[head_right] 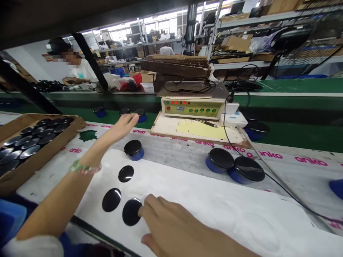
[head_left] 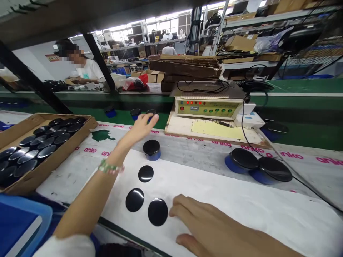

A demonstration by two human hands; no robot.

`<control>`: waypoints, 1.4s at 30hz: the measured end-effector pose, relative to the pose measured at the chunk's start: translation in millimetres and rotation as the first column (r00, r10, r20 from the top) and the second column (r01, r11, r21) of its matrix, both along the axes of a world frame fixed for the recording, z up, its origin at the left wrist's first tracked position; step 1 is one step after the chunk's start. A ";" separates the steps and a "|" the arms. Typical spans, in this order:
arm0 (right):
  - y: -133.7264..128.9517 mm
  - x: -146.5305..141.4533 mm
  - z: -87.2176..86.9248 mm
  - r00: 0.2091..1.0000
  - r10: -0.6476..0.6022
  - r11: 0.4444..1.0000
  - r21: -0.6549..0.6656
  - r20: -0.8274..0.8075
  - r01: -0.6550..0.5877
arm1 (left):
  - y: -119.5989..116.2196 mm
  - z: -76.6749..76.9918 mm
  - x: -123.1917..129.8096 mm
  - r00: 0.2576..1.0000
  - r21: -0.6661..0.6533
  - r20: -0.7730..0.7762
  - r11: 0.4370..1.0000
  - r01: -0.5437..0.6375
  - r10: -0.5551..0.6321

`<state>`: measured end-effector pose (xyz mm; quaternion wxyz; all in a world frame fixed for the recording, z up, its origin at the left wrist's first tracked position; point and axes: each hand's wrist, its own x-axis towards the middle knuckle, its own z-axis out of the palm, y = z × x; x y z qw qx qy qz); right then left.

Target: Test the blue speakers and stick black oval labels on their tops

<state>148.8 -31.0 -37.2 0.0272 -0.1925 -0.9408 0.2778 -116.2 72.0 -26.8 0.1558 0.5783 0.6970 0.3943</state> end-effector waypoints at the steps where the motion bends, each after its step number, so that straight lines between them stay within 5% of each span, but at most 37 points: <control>1: 1.5 -10.1 -2.4 0.998 0.058 0.998 -0.005 0.024 -0.057 | -15.8 -5.7 1.7 0.999 -0.018 0.032 1.000 0.011 -0.010; 4: 3.9 -39.4 -16.9 0.987 0.147 0.988 0.042 0.058 -0.149 | -60.0 -26.7 13.4 0.989 -0.034 0.146 0.999 0.004 0.001; 7: 2.9 -60.1 -31.4 0.983 0.165 0.979 0.105 0.083 -0.173 | -94.0 -41.1 31.0 0.953 0.022 0.281 0.992 -0.124 0.113; 12: 3.7 -71.5 -35.7 0.978 0.187 0.972 0.125 0.093 -0.198 | -140.0 -55.6 61.5 0.793 -0.016 0.557 0.958 -0.287 0.247; 19: 5.1 -55.4 -24.0 0.958 0.285 0.922 0.268 0.017 -0.279 | -151.2 -71.5 66.8 0.733 -0.005 0.634 0.949 -0.317 0.248; 22: -2.6 -26.0 -14.9 0.957 0.265 0.903 0.379 -0.118 -0.203 | -152.7 -65.2 71.8 0.827 0.040 0.525 0.964 -0.262 0.203; 25: -8.5 7.4 -6.7 0.931 -0.152 0.971 0.125 -0.331 0.203 | -163.1 -59.1 89.3 0.950 0.035 0.311 0.999 -0.034 0.022; 27: -8.5 23.4 -5.1 0.794 -0.498 0.867 -0.176 -0.349 0.466 | -170.4 -59.4 103.6 0.946 -0.041 0.307 0.992 0.122 -0.104; 29: -6.6 30.7 -9.3 0.646 -0.702 0.706 -0.410 -0.299 0.577 | -174.1 -63.2 115.5 0.916 -0.121 0.378 0.973 0.194 -0.135; 35: -10.3 14.1 -41.6 0.418 -0.882 0.420 -0.764 -0.216 0.491 | -168.6 -72.6 124.9 0.883 -0.194 0.456 0.956 0.220 -0.111; 42: -17.5 0.7 -52.7 0.391 -0.897 0.390 -0.791 -0.209 0.472 | -169.5 -72.6 124.7 0.883 -0.181 0.456 0.959 0.218 -0.115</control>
